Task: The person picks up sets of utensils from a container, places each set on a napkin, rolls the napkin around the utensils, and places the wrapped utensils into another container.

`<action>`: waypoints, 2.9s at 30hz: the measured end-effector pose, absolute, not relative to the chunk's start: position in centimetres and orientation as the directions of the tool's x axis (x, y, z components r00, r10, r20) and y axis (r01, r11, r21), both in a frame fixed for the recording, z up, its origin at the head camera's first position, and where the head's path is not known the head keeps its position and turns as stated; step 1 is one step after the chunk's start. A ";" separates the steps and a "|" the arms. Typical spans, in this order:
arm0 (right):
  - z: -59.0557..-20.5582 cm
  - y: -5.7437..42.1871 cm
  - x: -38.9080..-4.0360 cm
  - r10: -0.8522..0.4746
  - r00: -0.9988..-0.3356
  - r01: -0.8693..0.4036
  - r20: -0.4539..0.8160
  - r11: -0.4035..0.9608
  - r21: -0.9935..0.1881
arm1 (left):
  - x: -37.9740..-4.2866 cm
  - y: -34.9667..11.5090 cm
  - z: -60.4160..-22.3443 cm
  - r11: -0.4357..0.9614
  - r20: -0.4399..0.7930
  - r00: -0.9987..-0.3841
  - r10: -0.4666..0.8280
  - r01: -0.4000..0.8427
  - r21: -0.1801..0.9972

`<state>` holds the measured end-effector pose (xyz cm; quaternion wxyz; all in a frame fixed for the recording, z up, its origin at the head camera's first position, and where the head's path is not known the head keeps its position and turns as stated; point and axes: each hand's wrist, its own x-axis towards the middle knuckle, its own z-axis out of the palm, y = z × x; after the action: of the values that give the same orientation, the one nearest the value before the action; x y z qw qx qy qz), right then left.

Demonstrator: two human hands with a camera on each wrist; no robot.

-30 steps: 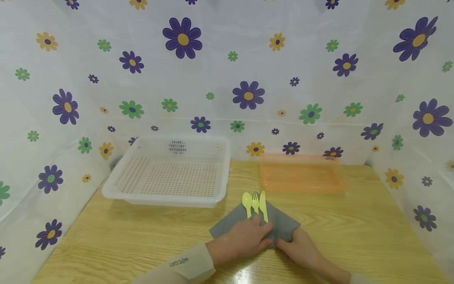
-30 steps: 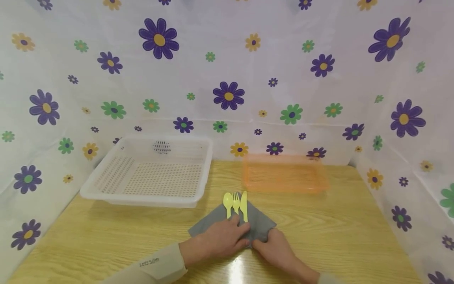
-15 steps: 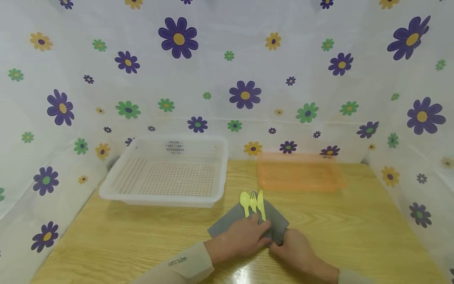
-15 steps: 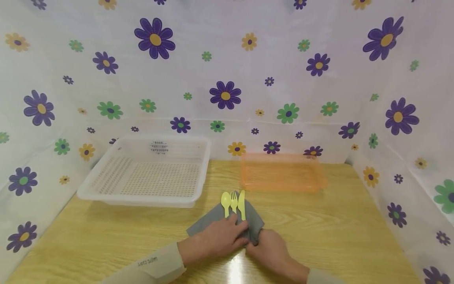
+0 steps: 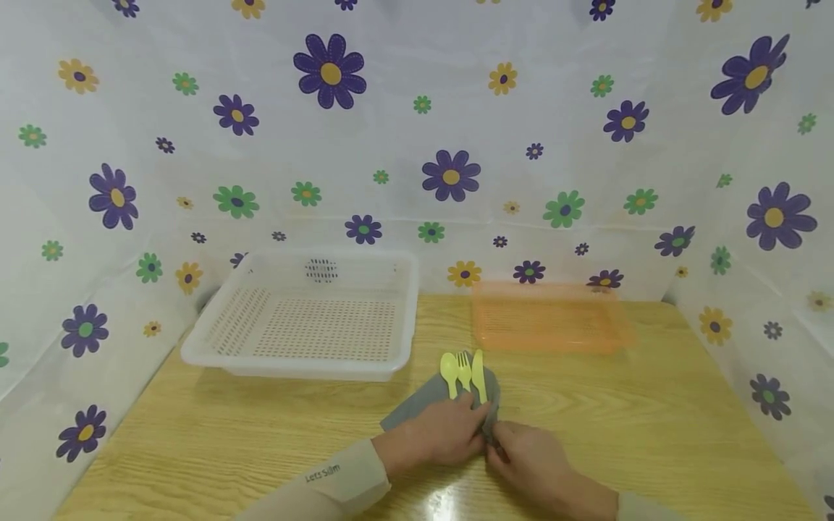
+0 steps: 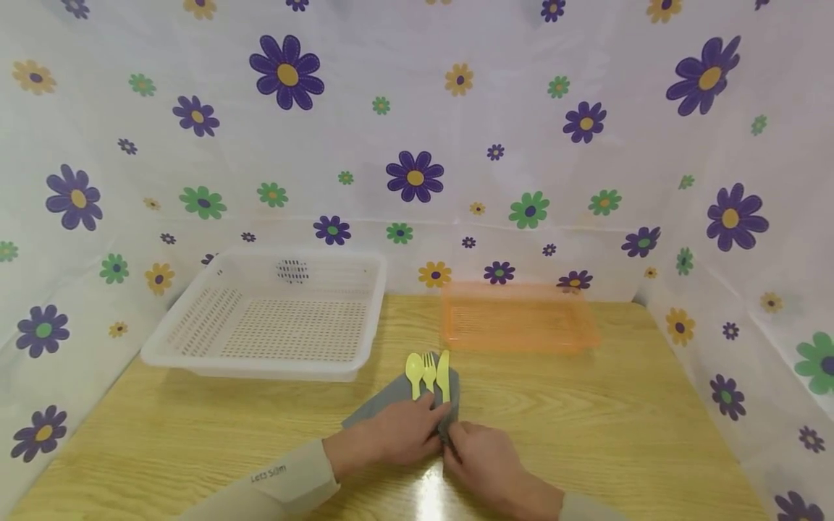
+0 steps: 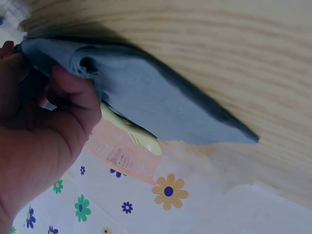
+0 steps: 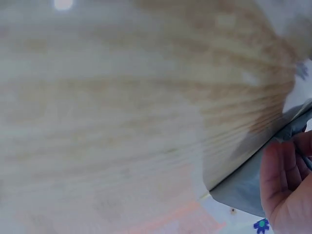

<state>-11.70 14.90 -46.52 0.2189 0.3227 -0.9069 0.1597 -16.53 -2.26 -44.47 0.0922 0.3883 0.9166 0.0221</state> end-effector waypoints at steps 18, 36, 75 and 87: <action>-46.6 14.8 -12.8 -0.892 -0.290 -0.821 0.348 0.418 0.389 | -19.0 -4.5 -43.6 0.502 -0.154 -0.487 0.860 0.752 0.427; -44.7 14.4 -14.4 -0.950 -0.236 -0.924 0.205 0.284 0.256 | -18.4 -6.9 -43.7 0.420 -0.163 -0.617 0.770 0.297 0.857; -43.5 13.6 -16.3 -0.873 -0.454 -0.879 0.176 0.407 -0.249 | -15.8 -6.9 -44.9 0.611 0.008 -0.701 0.713 0.626 0.485; -44.4 14.0 -15.9 -0.839 -0.480 -0.873 0.257 0.426 -0.239 | -16.4 -7.1 -45.1 0.535 0.069 -0.662 0.747 0.659 0.528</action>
<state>-15.92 13.99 -44.44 0.0494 0.5077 -0.8429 0.1715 -16.35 -7.10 -45.08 0.0827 0.4028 0.8723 0.2645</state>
